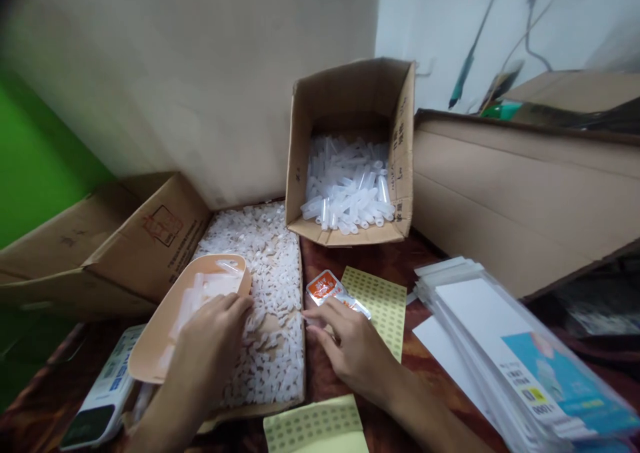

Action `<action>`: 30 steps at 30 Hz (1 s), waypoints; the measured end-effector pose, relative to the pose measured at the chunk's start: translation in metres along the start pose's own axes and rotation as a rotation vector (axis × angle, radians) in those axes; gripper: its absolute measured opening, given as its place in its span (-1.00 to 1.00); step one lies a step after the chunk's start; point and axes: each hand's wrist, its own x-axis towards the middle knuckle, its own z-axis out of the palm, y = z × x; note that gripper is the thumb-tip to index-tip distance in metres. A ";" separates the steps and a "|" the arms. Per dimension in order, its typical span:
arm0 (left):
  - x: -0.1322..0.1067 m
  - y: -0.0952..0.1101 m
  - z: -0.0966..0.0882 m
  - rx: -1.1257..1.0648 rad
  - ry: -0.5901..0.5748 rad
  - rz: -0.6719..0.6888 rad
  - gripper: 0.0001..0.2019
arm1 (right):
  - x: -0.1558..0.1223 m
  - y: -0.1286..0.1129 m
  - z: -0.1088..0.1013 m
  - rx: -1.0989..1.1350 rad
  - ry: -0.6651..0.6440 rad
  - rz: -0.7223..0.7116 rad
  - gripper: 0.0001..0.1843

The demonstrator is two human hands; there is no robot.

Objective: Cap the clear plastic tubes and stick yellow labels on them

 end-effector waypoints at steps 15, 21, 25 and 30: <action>-0.015 0.024 0.033 -0.521 0.141 0.196 -0.89 | -0.004 -0.014 -0.007 0.082 -0.029 -0.115 -0.75; -0.021 0.028 0.040 -0.789 0.099 0.133 -0.83 | -0.003 -0.013 -0.005 0.100 0.045 -0.104 -0.78; -0.021 0.027 0.041 -0.851 0.094 0.087 -0.81 | -0.001 -0.011 -0.007 0.113 0.074 -0.073 -0.79; -0.022 0.029 0.042 -0.862 0.078 0.073 -0.82 | 0.000 -0.011 -0.007 0.209 0.021 -0.099 -0.65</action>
